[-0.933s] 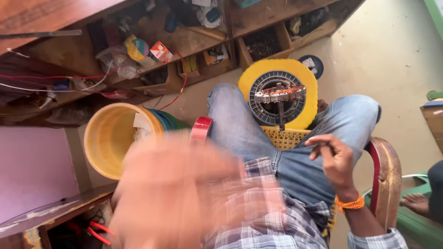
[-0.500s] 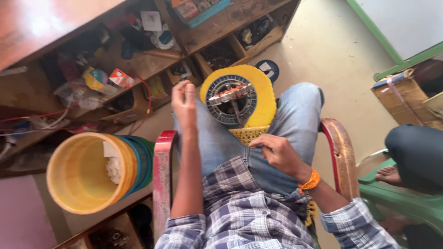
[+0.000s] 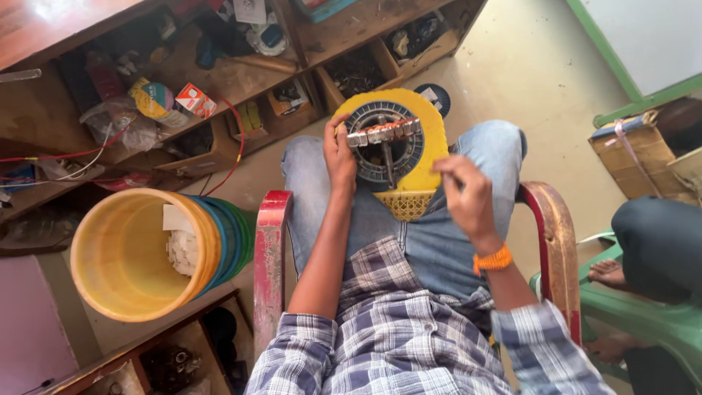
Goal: The person sits on a chair with an electric motor armature on their lap and fits copper wire coils into the armature slots by hand, pressing and adjusting the windings. They turn the armature to reach different sides and continue seating the coils around it.
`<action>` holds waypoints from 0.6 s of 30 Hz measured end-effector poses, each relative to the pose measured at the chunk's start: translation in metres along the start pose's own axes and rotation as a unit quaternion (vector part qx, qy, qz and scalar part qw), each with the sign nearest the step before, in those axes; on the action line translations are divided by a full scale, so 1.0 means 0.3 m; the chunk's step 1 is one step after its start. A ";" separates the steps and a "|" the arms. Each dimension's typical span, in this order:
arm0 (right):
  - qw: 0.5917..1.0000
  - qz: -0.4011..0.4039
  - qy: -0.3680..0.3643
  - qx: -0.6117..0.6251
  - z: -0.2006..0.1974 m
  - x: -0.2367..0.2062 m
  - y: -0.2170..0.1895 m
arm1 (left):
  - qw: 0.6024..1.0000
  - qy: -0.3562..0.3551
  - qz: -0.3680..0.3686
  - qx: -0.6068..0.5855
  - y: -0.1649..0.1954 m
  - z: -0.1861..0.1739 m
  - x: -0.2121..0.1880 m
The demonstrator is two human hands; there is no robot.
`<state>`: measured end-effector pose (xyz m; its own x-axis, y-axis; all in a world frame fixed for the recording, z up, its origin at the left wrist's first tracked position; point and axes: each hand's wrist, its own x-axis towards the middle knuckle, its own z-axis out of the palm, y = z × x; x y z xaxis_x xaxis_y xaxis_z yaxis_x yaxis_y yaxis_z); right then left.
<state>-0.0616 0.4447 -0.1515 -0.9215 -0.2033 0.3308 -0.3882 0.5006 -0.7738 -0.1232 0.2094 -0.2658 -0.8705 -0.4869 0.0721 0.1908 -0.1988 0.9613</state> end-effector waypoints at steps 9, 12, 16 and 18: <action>0.984 0.100 0.045 0.143 0.141 0.083 0.091 | 0.991 -0.125 0.043 0.012 0.059 0.023 0.018; 0.995 0.048 0.026 0.082 0.167 0.045 0.081 | 0.994 -0.092 0.037 0.044 0.078 0.004 -0.001; 0.999 0.018 0.033 0.028 0.187 0.037 0.062 | 0.996 -0.088 0.024 0.006 0.078 -0.002 -0.004; 0.999 0.013 0.043 0.006 0.199 0.035 0.056 | 0.995 -0.095 0.003 -0.033 0.075 -0.007 0.003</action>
<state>-0.0781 0.4009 -0.1933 -0.9270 -0.1170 0.3563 -0.3656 0.4941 -0.7888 -0.1189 0.2028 -0.2448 -0.9384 -0.3191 0.1325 0.2194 -0.2542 0.9419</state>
